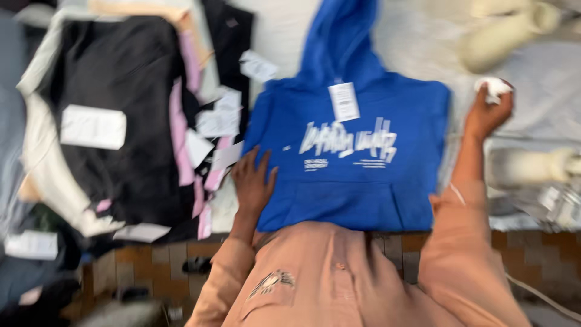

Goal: The person applies a white liquid from a small bottle onto a blue hoodie and scrubs the area with a toothbrush. They repeat this process on different parts of the hoodie, including the sleeve and body, then fold the hoodie and place it on a stack of other garments.

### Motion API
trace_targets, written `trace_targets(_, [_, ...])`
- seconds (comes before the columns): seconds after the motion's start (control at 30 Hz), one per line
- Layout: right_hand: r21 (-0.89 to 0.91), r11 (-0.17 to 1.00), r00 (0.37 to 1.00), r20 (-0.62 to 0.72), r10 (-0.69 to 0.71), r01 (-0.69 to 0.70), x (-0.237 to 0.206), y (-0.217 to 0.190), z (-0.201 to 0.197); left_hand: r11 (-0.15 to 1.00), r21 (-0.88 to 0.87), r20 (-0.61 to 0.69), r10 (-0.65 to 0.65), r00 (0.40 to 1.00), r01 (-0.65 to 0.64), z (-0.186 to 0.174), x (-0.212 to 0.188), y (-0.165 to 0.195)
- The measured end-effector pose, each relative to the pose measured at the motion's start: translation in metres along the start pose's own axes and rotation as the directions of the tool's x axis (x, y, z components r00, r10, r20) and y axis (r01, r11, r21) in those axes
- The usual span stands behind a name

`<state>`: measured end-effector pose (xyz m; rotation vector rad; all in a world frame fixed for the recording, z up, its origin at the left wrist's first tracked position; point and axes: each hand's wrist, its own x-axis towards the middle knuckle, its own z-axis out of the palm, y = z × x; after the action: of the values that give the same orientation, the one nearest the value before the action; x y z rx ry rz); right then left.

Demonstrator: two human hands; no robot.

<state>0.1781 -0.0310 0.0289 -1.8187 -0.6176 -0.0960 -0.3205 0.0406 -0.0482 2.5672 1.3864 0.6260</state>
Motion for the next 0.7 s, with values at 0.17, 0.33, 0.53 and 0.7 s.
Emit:
trace_targets(0.17, [0.34,0.877,0.911,0.35,0.216,-0.338,-0.109,-0.053,0.013,0.996,-0.05,0.043,-0.074,0.996,0.076,-0.006,0.001,-0.008])
trace_targets(0.33, [0.365,0.83,0.725,0.686,0.067,-0.422,-0.208,-0.085,0.034,0.993,-0.079,-0.005,-0.089,0.996,0.088,-0.016,-0.001,-0.001])
trace_targets(0.53, [0.228,0.961,0.558,0.824,-0.103,-0.159,-0.258,-0.099,0.069,0.989,-0.15,0.003,0.007,1.0,-0.006,-0.025,-0.036,0.018])
trace_targets(0.7, [0.076,0.975,0.534,0.826,-0.178,0.208,-0.262,-0.117,0.085,0.925,-0.364,0.11,0.164,0.98,-0.114,-0.038,-0.067,0.019])
